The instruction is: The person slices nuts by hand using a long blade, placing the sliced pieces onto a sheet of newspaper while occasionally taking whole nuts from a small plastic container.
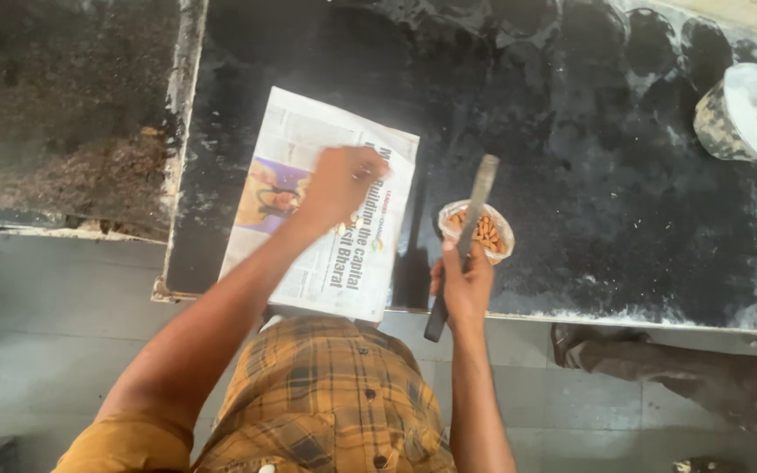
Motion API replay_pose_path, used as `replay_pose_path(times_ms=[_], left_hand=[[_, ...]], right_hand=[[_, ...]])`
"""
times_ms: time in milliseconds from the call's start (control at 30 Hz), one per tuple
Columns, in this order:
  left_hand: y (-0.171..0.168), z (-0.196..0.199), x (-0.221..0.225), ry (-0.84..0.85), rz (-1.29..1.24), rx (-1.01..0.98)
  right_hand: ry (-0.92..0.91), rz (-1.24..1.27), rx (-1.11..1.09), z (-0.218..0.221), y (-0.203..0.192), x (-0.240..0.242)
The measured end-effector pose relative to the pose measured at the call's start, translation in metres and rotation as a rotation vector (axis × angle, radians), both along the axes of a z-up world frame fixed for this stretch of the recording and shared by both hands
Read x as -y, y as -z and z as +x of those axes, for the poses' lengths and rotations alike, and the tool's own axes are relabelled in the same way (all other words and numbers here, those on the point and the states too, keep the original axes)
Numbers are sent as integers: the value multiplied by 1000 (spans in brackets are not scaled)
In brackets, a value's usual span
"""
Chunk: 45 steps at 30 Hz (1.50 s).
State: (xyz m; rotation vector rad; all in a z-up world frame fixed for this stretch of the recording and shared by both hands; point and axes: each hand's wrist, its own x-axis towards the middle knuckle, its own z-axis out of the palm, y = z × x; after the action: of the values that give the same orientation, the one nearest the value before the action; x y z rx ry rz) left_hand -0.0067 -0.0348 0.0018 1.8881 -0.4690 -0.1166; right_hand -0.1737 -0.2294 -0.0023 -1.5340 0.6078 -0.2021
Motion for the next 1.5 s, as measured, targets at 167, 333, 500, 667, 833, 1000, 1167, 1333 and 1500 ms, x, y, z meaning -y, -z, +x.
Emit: replay_pose_path(times_ms=[167,333,500,667,833,1000,1167,1333,1500], left_hand=[[27,-30,109,296,71,54],[59,-46,167,360,370,325],[69,-39,165,326,262,337],[64,-31,157,397,295,273],[59,-29,159,375,294,200],[54,-37,138,300,-258,-246],[34,-55,78,251,-702,-757],[2,-71,27,166,-741,-784],[-20,-80,-4,113,-895,-773]], right_hand=[[162,38,91,-26,-22,43],[262,52,191,-58,-30,82],[328,106,116,-81,-18,93],[296,120,51,-83,-5,86],[244,110,30,-75,-1,79],[189,168,63,-56,-7,65],[16,-29,62,-24,-27,17],[-207,-278,186,6,-54,-41],[-266,-396,284,21,-71,-73]])
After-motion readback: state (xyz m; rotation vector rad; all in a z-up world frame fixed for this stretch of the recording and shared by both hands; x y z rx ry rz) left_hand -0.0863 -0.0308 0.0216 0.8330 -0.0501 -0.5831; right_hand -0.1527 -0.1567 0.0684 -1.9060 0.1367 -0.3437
